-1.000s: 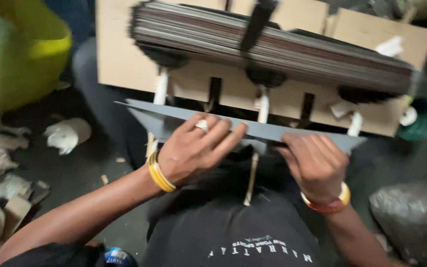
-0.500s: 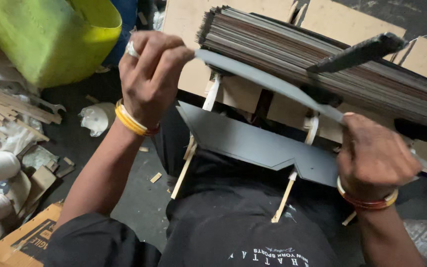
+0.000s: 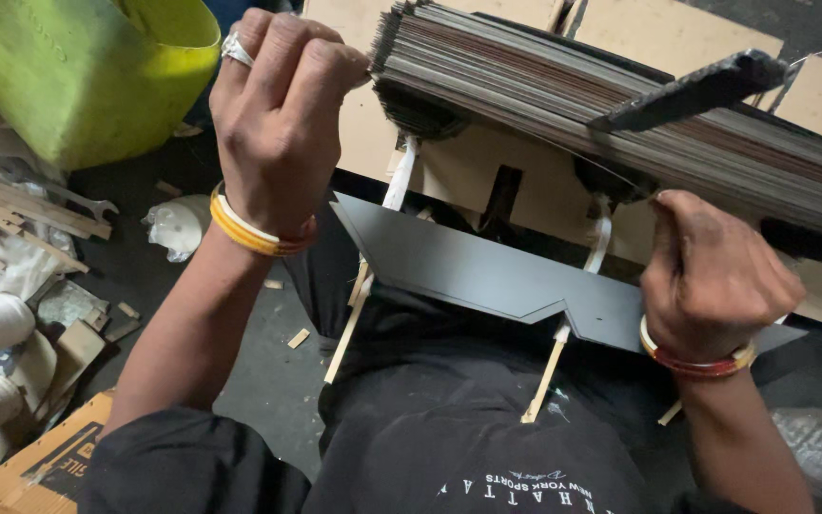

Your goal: The person sits on the floor with a cardboard jig holding a thick stack of dark paper sheets on their lap. They fold and align gray paper strips against the stack, then use a knife to trim along the edge of the stacked sheets, working around the stack and adjusting the paper pieces by hand.

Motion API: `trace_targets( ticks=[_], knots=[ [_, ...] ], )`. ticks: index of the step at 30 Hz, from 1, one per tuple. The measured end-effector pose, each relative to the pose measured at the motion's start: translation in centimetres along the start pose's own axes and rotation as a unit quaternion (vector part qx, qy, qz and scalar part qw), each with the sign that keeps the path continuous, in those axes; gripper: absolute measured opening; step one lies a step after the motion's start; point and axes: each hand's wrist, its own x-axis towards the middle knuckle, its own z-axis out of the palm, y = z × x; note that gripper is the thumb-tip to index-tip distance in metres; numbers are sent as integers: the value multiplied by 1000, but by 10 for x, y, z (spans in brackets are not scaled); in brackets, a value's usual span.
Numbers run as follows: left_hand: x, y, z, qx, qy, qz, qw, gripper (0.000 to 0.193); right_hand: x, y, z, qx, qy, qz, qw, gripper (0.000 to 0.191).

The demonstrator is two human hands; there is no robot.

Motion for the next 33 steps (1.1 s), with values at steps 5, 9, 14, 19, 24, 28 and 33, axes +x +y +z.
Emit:
trace_targets(
  ticks=[5,9,14,19,24,28,33],
  knots=[
    [-7,-5,0,18,-23,-5,1000,12,0,-6,1,0,10,9,1000,9],
    [-8,-8,4,14,-2,22,1000,16,0,-14,0,-5,27,5,1000,12],
    [-7,-7,4,3,4,-18,1000,12,12,-12,-4,-19,14,-14,1000,8],
    [-5,-5,-2,-9,14,-42,999,16,21,-5,-14,-2,-33,-17,999,9],
    [-8,4,4,38,29,-29,998,13,9,7,-15,18,-15,31,999,25],
    [-23,12,10,-1,0,-50,999,9,-6,18,-2,50,49,62,996,27],
    [-44,5,11,35,-58,-49,996,15,-25,20,1,98,62,129,985,28]
  ],
)
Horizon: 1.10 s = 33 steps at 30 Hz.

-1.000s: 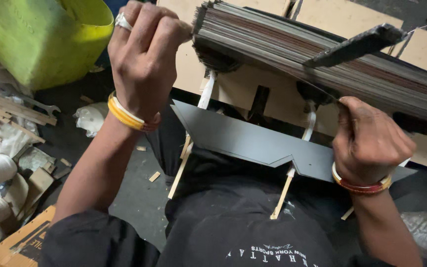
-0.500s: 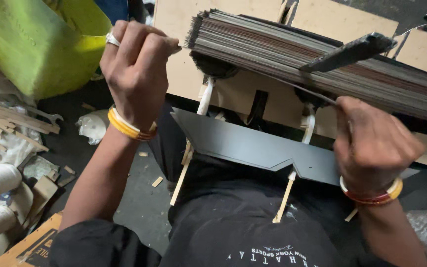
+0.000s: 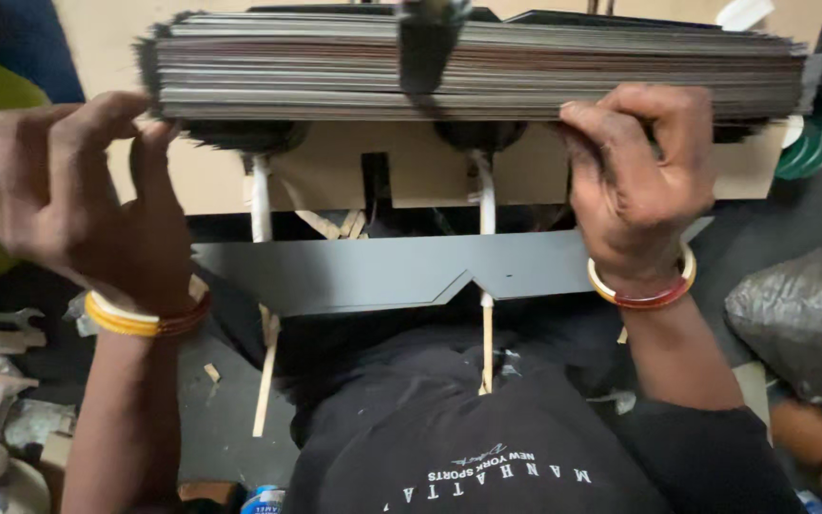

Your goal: The person sits on the floor with a cardboard jig holding a thick stack of dark paper sheets on their lap. They fold and align gray paper strips against the stack, then use a knife to trim along the edge of the stacked sheets, working around the stack and adjusting the paper pieces by hand.

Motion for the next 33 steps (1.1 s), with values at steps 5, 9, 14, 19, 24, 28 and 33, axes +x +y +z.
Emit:
trace_targets(
  ticks=[5,9,14,19,24,28,33],
  knots=[
    [4,8,-1,44,-50,11,998,14,-2,7,0,31,-7,14,999,26],
    [31,38,8,112,-24,97,989,20,1,11,2,-1,-2,-33,999,28],
    [56,74,32,-91,-88,120,985,19,-2,12,0,-32,-8,-42,999,28],
    [59,80,42,-184,-104,96,973,21,0,14,3,-32,-6,-51,998,27],
    [56,82,45,-198,-74,93,973,21,12,9,-4,-35,-20,-49,998,28],
    [54,83,45,-203,-57,78,974,25,36,-3,-26,-1,-76,-66,995,39],
    [54,85,44,-202,-41,65,976,23,91,-29,-18,245,-113,-97,958,39]
  ],
)
